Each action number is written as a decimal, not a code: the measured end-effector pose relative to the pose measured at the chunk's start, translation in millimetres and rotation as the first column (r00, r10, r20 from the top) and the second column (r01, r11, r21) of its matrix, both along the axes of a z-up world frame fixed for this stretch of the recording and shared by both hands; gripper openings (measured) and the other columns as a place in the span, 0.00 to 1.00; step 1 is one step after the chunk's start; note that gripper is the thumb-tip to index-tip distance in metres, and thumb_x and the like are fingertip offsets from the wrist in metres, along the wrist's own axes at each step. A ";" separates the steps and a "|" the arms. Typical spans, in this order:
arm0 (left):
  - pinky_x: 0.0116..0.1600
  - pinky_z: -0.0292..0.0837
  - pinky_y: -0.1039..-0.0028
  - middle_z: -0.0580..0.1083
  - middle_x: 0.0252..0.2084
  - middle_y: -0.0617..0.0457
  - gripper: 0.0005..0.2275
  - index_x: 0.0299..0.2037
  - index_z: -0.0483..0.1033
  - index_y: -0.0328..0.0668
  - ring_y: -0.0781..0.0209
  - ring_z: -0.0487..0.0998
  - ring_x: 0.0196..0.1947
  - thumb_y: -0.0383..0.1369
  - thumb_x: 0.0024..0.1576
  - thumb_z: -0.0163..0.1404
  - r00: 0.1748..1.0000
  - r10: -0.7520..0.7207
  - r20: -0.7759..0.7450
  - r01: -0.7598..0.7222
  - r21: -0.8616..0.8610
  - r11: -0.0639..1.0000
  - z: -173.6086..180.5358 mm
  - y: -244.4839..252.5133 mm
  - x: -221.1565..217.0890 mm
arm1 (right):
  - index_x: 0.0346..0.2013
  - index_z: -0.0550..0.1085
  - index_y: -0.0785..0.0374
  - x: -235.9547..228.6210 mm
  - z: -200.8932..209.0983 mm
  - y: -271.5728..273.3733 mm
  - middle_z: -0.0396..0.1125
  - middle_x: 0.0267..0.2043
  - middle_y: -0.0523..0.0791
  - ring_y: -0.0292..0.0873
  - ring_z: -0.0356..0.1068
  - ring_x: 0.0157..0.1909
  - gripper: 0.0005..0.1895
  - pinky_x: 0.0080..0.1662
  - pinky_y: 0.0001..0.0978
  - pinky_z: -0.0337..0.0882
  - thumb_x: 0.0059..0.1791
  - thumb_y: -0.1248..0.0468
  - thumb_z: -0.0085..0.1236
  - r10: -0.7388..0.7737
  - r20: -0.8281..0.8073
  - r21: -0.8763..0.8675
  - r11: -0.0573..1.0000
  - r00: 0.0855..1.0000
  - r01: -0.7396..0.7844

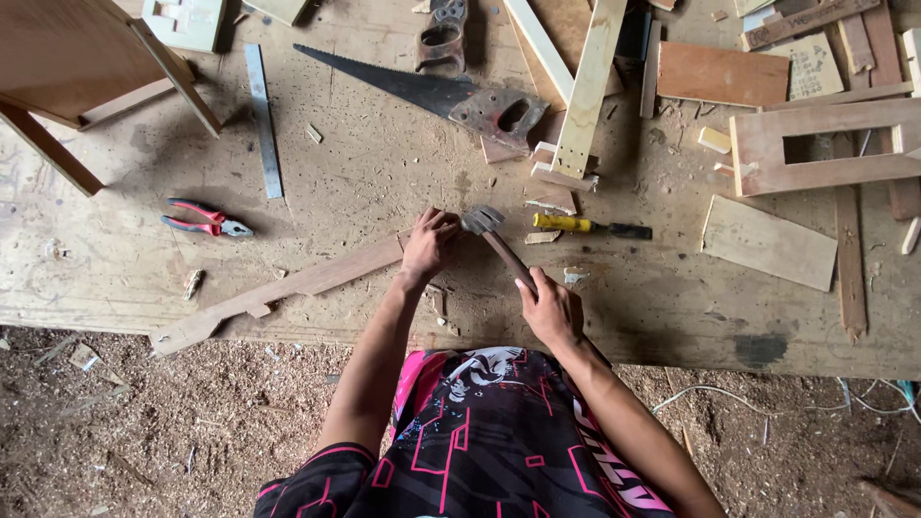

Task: The person uses a hammer to repeatedly strike a small wooden piece on a workbench. They reposition the wood several times and also use a chisel to tap the wood. The person continues hammering the same piece throughout the clip.

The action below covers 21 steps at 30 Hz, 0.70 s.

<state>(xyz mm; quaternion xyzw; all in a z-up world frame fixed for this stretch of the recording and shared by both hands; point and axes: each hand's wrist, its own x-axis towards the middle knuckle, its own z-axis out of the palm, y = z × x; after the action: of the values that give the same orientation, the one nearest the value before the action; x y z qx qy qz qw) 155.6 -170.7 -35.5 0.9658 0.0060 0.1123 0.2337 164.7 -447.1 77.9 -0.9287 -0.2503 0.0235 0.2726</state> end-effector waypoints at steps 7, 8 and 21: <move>0.76 0.54 0.61 0.76 0.56 0.56 0.12 0.53 0.82 0.51 0.54 0.70 0.60 0.34 0.60 0.53 0.996 -0.037 -0.080 0.027 -0.126 0.992 -3.0 3.2 -1.0 | 0.45 0.75 0.60 0.8 -13.5 -6.6 0.71 0.20 0.46 0.41 0.68 0.15 0.10 0.18 0.35 0.62 0.54 0.58 0.57 -0.049 -0.037 0.027 0.998 0.998 0.050; 0.76 0.54 0.60 0.77 0.55 0.56 0.12 0.52 0.82 0.50 0.54 0.71 0.60 0.34 0.60 0.53 0.998 -0.030 -0.062 0.020 -0.145 0.989 -4.8 3.0 2.4 | 0.44 0.75 0.60 2.8 -13.9 -8.0 0.71 0.20 0.46 0.41 0.67 0.16 0.10 0.18 0.35 0.62 0.54 0.58 0.57 -0.027 0.014 0.007 1.000 1.000 0.027; 0.66 0.68 0.64 0.80 0.50 0.54 0.09 0.45 0.85 0.46 0.57 0.75 0.51 0.35 0.60 0.55 1.000 -0.004 -0.010 0.000 -0.323 0.946 5.2 1.3 2.5 | 0.45 0.74 0.61 -7.2 -13.9 -5.1 0.68 0.16 0.43 0.37 0.61 0.11 0.11 0.14 0.31 0.57 0.55 0.57 0.55 -0.017 -0.102 -0.043 0.999 0.995 0.013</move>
<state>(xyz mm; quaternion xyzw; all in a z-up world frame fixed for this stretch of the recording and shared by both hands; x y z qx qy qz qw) 158.1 -169.5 -30.3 0.9151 0.0245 0.1046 0.3887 157.5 -452.2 64.0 -0.9337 -0.2285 0.0741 0.2657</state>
